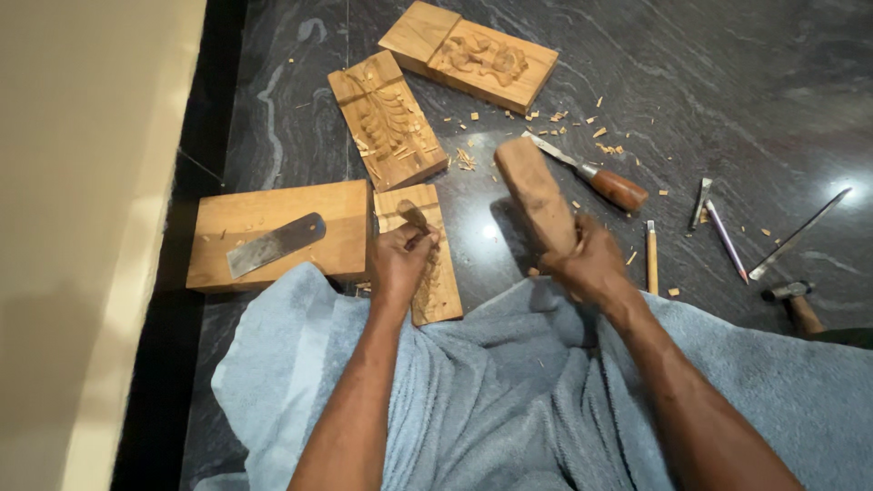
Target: The person carves a design into a rectangular wooden block using a chisel and a wooden mallet. They repeatedly strike the chisel to remove wood shavings and refine the carved pattern.
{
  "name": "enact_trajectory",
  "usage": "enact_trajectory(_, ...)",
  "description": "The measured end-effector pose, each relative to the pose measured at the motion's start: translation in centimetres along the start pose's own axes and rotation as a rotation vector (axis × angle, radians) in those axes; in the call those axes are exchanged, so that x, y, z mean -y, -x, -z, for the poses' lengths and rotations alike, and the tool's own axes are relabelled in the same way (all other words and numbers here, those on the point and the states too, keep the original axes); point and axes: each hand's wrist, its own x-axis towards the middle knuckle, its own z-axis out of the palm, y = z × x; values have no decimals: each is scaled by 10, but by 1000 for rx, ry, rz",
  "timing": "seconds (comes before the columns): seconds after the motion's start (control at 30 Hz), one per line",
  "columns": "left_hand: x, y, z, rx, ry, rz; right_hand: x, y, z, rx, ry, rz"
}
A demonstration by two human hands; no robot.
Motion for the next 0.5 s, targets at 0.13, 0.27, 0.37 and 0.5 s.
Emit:
enact_trajectory(0.13,-4,7,-2,-64,-133,-80,19,17,14,-73,-56,226)
enact_trajectory(0.27,-14,11,-5,-31,-147,-119,55,45,22,-206,-58,665)
enact_trajectory(0.37,-21,17,-3,-33,-229,-287,79,60,27,-296,80,965)
enact_trajectory(0.5,-24,18,1,-40,-275,-331,94,69,22,-325,310,1051)
